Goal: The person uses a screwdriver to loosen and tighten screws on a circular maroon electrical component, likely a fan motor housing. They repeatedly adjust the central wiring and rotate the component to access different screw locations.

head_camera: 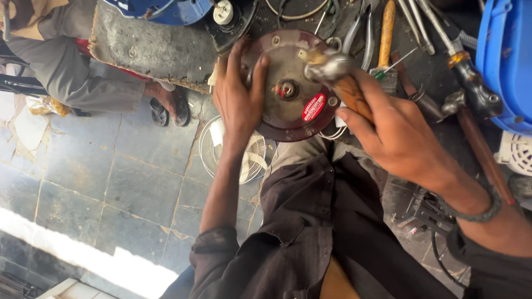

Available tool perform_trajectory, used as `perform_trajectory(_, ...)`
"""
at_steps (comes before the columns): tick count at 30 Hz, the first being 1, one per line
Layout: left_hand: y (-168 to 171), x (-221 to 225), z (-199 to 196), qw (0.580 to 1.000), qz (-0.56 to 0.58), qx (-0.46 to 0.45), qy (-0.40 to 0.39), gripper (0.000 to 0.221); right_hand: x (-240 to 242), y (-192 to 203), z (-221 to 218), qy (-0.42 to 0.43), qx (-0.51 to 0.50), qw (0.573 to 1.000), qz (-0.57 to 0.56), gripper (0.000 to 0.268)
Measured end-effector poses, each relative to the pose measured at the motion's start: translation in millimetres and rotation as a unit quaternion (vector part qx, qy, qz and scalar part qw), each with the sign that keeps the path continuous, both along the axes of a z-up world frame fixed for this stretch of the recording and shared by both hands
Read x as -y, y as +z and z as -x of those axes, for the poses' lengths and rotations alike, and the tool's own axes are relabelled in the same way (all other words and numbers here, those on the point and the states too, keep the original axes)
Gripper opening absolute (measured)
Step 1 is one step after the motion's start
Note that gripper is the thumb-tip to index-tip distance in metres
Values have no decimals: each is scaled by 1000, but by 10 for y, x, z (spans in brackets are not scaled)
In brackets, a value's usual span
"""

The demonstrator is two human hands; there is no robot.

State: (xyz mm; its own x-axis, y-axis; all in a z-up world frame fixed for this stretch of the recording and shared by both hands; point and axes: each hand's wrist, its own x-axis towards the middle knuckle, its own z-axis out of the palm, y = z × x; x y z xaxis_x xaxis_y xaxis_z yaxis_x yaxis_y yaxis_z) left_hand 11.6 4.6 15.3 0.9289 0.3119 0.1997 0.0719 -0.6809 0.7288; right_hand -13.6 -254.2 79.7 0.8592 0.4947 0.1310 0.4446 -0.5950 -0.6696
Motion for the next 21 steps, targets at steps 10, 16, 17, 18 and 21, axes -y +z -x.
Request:
perform_trajectory(10, -36, 41, 198, 964, 55, 62, -251, 36, 333, -2, 161, -125, -43, 991, -24, 54)
perform_trajectory(16, -214, 118, 230, 979, -9, 134, -155, 16, 364, -66, 196, -131, -61, 989, -33, 55)
perform_trajectory(17, -230, 132, 231, 979, 0, 142, -144, 19, 365, -74, 198, -127, -62, 989, -40, 55)
perform_trajectory(18, -238, 148, 226, 979, 10, 150, -135, 23, 372, -78, 208, -124, -64, 989, -47, 54)
perform_trajectory(21, -187, 159, 151, 968, 12, 197, -157, 32, 401, -72, 222, -130, -61, 989, -40, 54)
